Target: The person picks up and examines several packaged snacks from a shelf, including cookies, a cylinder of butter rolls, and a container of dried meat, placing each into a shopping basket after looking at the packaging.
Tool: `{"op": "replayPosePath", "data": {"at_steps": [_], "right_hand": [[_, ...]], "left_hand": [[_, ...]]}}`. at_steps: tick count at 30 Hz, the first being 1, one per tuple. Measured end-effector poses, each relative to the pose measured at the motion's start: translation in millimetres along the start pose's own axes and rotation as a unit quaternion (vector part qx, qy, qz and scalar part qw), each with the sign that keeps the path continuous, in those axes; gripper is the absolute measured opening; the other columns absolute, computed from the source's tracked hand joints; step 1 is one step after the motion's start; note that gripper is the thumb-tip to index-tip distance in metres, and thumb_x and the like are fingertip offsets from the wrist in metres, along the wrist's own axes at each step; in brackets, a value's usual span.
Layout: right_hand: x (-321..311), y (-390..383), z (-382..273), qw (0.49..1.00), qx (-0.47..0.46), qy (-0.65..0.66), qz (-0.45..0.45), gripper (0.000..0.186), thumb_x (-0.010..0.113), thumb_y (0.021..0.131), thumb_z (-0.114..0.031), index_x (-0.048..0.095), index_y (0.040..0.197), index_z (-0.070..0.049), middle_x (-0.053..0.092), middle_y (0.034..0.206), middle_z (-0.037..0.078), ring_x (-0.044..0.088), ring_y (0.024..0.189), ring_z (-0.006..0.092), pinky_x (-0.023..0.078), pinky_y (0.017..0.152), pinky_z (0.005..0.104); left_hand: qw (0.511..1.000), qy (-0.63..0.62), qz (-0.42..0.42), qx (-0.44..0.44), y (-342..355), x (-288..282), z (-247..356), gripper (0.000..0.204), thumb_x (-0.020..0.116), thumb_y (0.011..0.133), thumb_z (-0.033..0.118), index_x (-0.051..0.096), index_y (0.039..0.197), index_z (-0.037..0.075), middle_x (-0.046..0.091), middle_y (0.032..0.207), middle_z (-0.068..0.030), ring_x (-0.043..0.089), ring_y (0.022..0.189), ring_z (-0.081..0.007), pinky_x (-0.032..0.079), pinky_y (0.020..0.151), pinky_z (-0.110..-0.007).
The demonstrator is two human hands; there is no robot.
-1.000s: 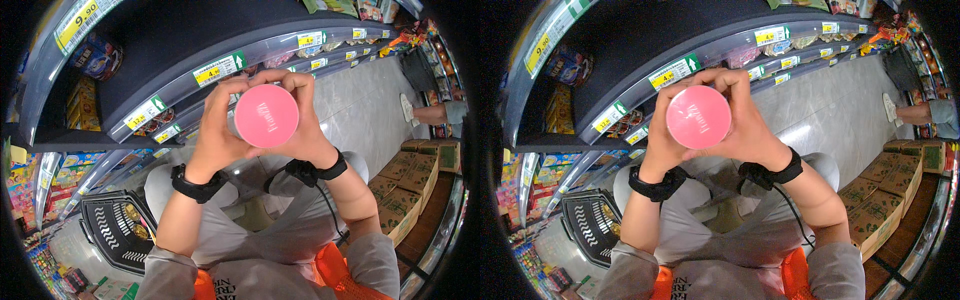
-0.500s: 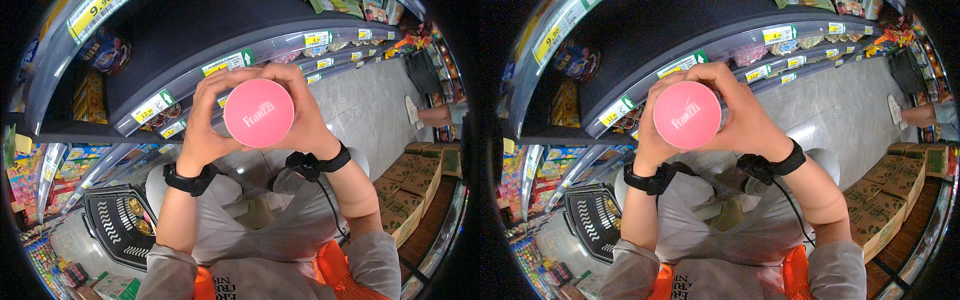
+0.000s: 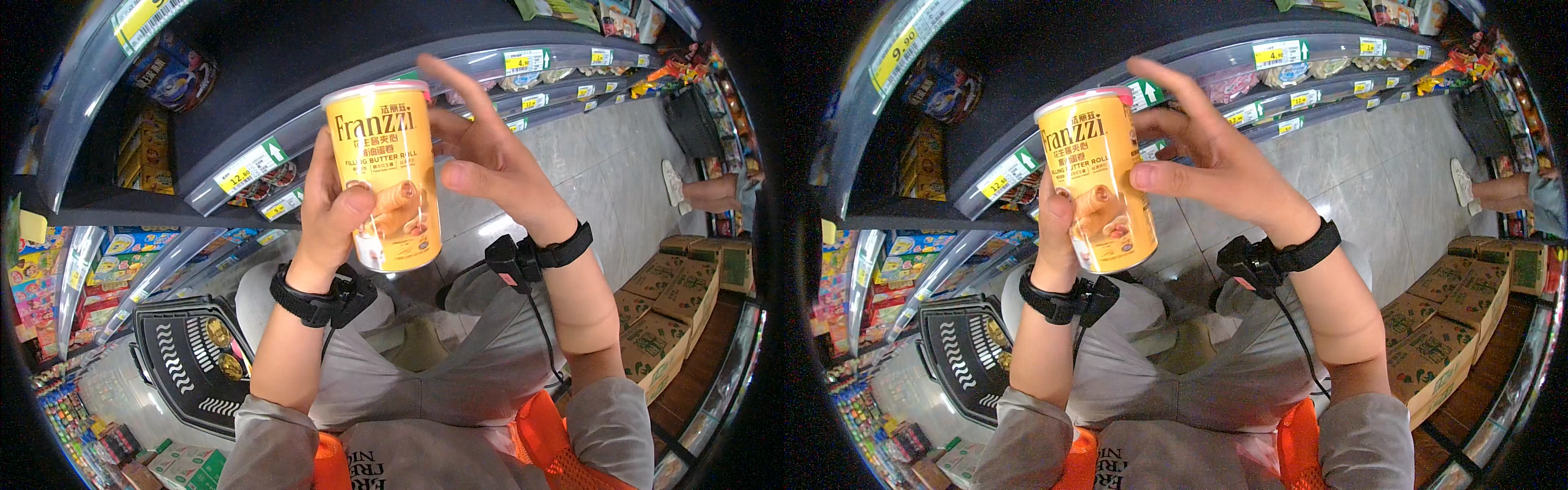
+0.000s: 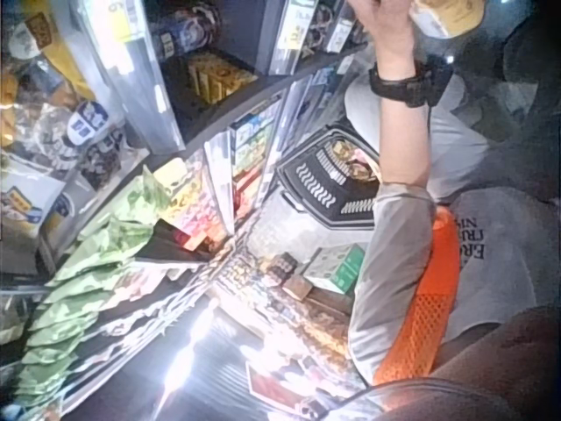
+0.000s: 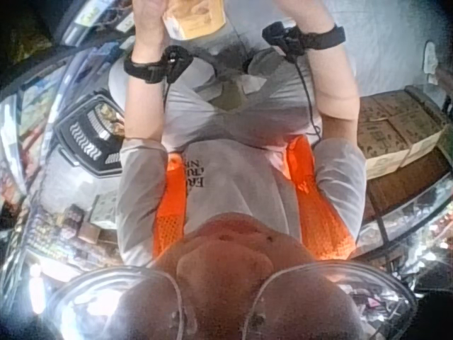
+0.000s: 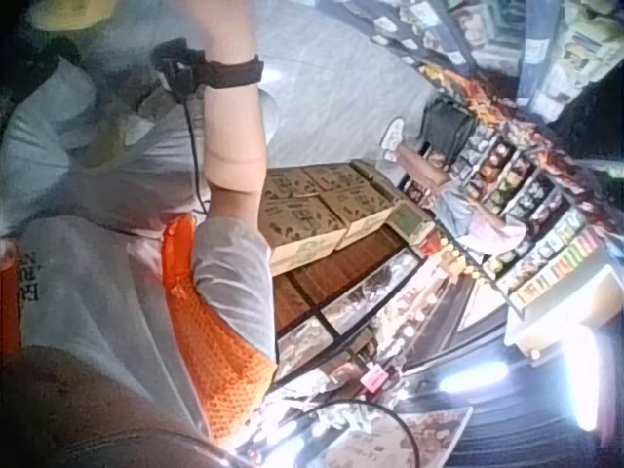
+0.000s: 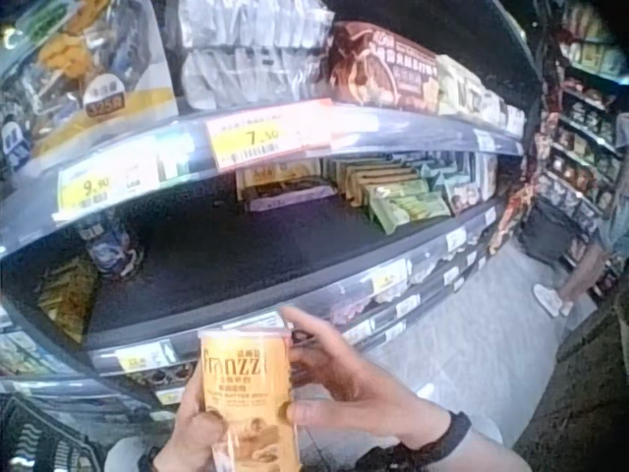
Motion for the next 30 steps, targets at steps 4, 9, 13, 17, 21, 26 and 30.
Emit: {"op": "replayPosePath", "data": {"at_steps": [4,9,13,17,21,26,30], "right_hand": [[7,-1,5,0.999,0.021,0.032,-0.001,0.079,0.072,0.084,-0.022,0.026,0.148,-0.011,0.050,0.131,0.011,0.049,0.119,0.0195,0.041,0.098,0.0328],[3,-5,0,0.995,0.019,0.090,0.023,0.074,0.070,0.084,-0.019,0.031,0.146,-0.006,0.051,0.131,0.010,0.048,0.122,0.0202,0.038,0.103,0.0336],[7,-10,5,0.983,0.082,0.166,0.003,0.073,0.068,0.084,-0.018,0.031,0.145,-0.001,0.049,0.136,0.011,0.048,0.124,0.0192,0.038,0.104,0.0322],[5,-11,10,0.984,0.079,0.156,0.026,0.072,0.068,0.083,-0.018,0.032,0.144,0.000,0.052,0.132,0.010,0.051,0.120,0.0170,0.040,0.101,0.0303],[2,-11,9,0.985,0.086,0.141,0.043,0.066,0.068,0.083,-0.016,0.037,0.139,0.000,0.058,0.121,0.009,0.056,0.109,0.0151,0.045,0.094,0.0295],[-10,-10,16,0.980,0.065,0.165,0.087,0.059,0.062,0.080,-0.010,0.042,0.135,0.001,0.059,0.118,0.009,0.057,0.107,0.0156,0.045,0.093,0.0292],[-11,-11,13,0.974,0.061,0.196,0.095,0.054,0.055,0.081,-0.012,0.043,0.132,0.000,0.059,0.117,0.009,0.058,0.107,0.0171,0.045,0.094,0.0306]], "left_hand": [[1.000,-0.018,-0.004,-0.014,-3,3,-3,0.093,0.078,0.071,0.049,0.034,0.134,-0.001,0.055,0.125,-0.0153,0.058,0.113,-0.0216,0.047,0.096,-0.034],[0.999,-0.007,-0.028,-0.028,-6,19,3,0.087,0.077,0.075,0.040,0.032,0.136,-0.002,0.055,0.125,-0.0156,0.057,0.113,-0.0211,0.045,0.097,-0.033],[0.999,-0.004,-0.044,-0.026,-8,26,6,0.074,0.074,0.080,0.028,0.033,0.133,-0.002,0.057,0.122,-0.0154,0.058,0.112,-0.0203,0.045,0.097,-0.033],[0.999,0.001,-0.049,-0.021,-7,20,-2,0.074,0.075,0.080,0.034,0.036,0.132,-0.002,0.058,0.121,-0.0146,0.059,0.110,-0.0200,0.045,0.096,-0.032],[0.999,0.010,-0.041,-0.015,-2,21,-9,0.079,0.075,0.080,0.043,0.036,0.133,-0.002,0.058,0.122,-0.0138,0.059,0.110,-0.0197,0.045,0.096,-0.032],[0.999,-0.010,-0.035,-0.039,4,19,-21,0.054,0.065,0.088,0.042,0.042,0.119,0.004,0.058,0.122,-0.0151,0.059,0.109,-0.0182,0.045,0.093,-0.030],[0.998,0.019,-0.056,-0.034,3,30,-11,0.038,0.059,0.093,0.031,0.041,0.116,0.006,0.061,0.119,-0.0170,0.058,0.111,-0.0182,0.042,0.095,-0.031]]}}
Point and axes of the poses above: each hand's wrist, its own y-axis towards the middle knuckle, its own x-axis out of the palm, z = x × y, the point moved 9 cm from there along y, towards the middle knuckle
